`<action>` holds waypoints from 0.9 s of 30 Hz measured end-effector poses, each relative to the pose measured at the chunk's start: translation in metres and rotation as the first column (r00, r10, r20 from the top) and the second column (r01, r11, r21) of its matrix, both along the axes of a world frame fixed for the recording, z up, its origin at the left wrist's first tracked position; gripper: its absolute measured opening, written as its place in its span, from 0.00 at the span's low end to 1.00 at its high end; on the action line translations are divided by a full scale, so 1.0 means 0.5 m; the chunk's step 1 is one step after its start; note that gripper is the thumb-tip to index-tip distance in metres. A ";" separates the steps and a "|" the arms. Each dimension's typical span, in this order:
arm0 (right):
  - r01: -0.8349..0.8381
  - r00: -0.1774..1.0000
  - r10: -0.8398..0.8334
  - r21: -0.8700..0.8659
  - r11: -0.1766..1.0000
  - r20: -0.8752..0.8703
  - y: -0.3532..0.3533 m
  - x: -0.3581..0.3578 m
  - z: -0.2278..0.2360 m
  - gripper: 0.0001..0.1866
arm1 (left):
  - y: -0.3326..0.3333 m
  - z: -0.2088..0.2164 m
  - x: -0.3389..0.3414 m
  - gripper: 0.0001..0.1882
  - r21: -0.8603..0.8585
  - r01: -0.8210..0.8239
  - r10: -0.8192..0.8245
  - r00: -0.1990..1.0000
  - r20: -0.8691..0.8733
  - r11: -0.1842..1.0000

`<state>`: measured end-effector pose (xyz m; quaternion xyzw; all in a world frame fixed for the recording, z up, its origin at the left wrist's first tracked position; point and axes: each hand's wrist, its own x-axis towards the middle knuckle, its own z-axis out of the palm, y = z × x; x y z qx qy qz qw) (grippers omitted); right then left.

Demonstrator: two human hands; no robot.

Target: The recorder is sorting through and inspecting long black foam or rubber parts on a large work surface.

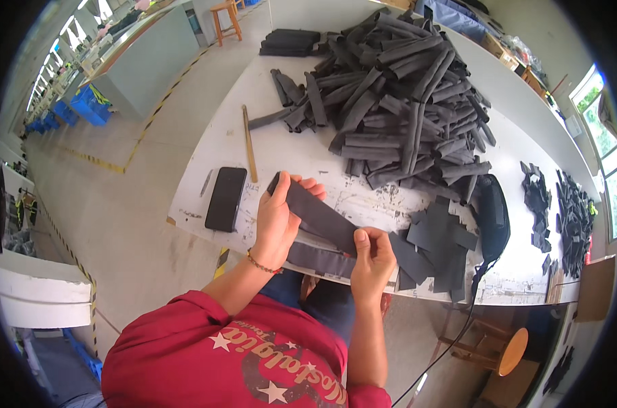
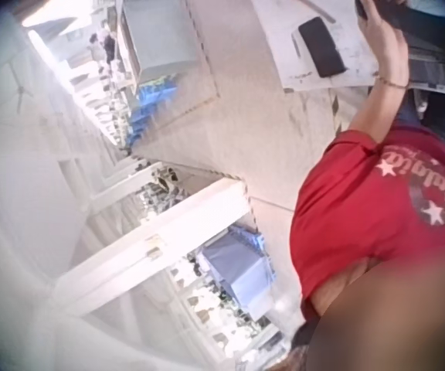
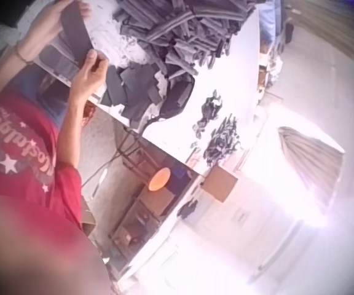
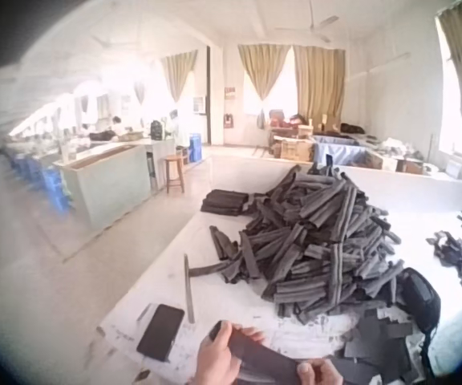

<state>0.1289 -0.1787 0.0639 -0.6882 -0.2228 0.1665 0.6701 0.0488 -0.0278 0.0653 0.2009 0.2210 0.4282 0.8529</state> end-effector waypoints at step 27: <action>0.120 0.937 0.160 -0.715 0.689 0.311 -0.141 0.014 -0.070 0.21 | -0.036 -0.131 -0.116 0.12 0.913 0.333 0.702 0.591 -0.398 0.237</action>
